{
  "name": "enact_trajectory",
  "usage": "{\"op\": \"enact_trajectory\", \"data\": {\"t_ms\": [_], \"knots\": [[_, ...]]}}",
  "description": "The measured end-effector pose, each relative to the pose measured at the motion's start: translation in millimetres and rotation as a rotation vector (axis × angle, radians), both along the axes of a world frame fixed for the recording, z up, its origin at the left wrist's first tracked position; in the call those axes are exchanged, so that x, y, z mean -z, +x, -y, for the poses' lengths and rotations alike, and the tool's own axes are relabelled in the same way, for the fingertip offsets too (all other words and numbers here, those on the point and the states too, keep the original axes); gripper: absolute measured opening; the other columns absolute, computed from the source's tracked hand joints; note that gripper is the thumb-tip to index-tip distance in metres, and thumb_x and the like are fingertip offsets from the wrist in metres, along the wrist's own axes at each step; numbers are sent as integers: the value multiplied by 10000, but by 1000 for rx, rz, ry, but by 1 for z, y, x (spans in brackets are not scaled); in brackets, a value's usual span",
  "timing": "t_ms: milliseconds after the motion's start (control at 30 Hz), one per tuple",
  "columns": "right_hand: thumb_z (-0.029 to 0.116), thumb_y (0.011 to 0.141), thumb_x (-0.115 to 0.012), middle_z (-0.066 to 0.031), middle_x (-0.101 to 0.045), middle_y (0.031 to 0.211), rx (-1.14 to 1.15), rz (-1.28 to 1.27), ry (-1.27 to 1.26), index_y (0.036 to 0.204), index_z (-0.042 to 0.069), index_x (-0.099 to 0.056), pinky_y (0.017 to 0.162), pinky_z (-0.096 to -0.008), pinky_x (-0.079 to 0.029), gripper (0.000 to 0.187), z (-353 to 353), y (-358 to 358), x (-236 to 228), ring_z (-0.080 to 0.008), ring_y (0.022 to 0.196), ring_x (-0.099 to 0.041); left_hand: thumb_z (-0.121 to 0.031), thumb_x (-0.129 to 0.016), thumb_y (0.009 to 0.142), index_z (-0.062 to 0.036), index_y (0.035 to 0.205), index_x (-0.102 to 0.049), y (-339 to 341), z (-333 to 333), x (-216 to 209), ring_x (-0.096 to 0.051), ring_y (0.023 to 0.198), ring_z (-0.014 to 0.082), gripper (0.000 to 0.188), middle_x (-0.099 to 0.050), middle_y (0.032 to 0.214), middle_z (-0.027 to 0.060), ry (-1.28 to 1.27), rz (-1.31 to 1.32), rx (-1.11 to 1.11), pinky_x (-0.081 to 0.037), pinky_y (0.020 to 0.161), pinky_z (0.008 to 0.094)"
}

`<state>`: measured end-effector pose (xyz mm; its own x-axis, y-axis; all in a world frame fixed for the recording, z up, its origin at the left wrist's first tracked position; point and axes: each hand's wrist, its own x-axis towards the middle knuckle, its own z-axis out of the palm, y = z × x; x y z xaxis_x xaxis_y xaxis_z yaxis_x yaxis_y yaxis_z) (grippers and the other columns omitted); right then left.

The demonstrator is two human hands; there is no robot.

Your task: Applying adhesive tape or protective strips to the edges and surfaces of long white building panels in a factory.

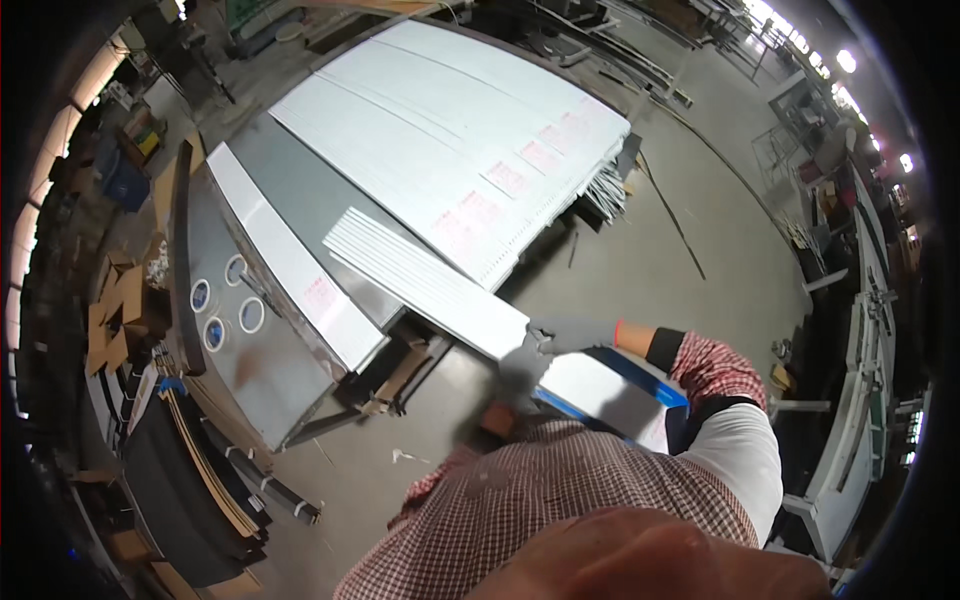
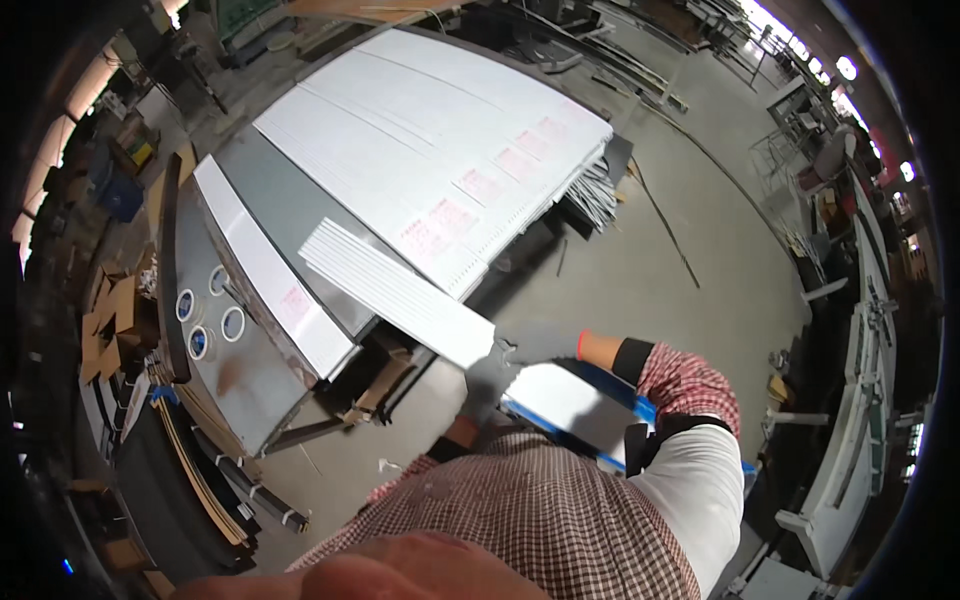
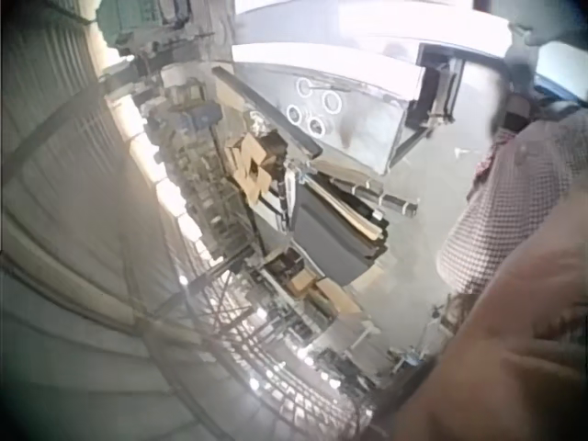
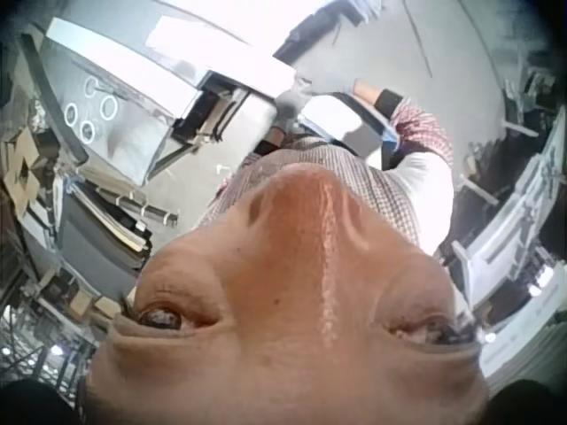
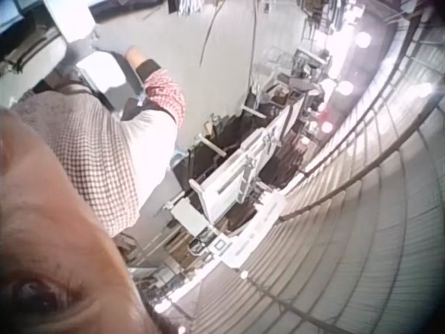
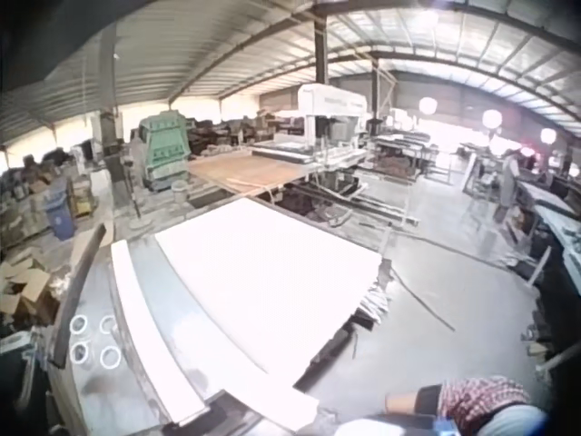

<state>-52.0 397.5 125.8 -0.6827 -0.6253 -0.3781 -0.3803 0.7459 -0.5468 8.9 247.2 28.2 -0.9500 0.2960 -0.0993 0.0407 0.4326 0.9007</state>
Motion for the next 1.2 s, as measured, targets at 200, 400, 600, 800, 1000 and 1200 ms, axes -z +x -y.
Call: {"op": "enact_trajectory", "data": {"t_ms": [200, 400, 600, 800, 1000, 1200], "knots": [[213, 726, -588, -181, -632, 777, -367, -178, 524, 814, 38, -595, 600, -458, -450, 196, -39, -98, 108, -380, 714, -601, -131, -510, 887, 5, 1130, -552, -15, 37, -3, -619, 749, 362, 281, -644, 828, 190, -126, -567, -162, -523, 745, 471], [193, 775, -535, -200, -598, 725, -250, 96, -1, 770, 19, -580, 586, -457, -429, 180, -8, -66, 99, -331, 643, -559, -325, -576, 913, 59, 1319, -300, 33, 42, 37, -562, 1068, 301, 624, -544, 1180, 263, 347, -212, -354, -464, 882, 415], [181, 742, -597, -149, -617, 680, -252, -173, 262, 741, 41, -639, 515, -428, -422, 146, -41, -30, 105, -286, 595, -577, -241, -651, 862, 46, 1309, -334, 61, 20, -16, -572, 1059, 279, 618, -567, 1152, 218, 751, 521, -332, -482, 864, 404], [98, 730, -557, -168, -662, 835, -477, -101, 649, 846, 52, -675, 699, -401, -505, 172, 15, -29, -8, -313, 802, -644, -143, -686, 819, 57, 1297, -362, 42, 42, -22, -609, 998, 220, 611, -603, 1110, 170, 769, 544, -313, -505, 846, 335], [7, 736, -577, -135, -621, 1105, -548, 279, -263, 1108, 131, -648, 842, -365, -489, 399, 53, 11, -60, -296, 1017, -581, -74, -649, 759, 49, 1365, -360, 68, 48, -92, -600, 1060, 266, 682, -578, 1176, 234, 472, 302, -307, -479, 874, 323], [95, 775, -618, -124, -682, 877, -141, 278, 291, 1002, 34, -679, 773, -334, -505, 243, -29, -68, 50, -240, 743, -637, -59, -624, 773, 3, 1312, -427, 70, 40, 27, -651, 627, 239, 577, -640, 735, 148, 294, 293, -455, -518, 592, 334]]}}
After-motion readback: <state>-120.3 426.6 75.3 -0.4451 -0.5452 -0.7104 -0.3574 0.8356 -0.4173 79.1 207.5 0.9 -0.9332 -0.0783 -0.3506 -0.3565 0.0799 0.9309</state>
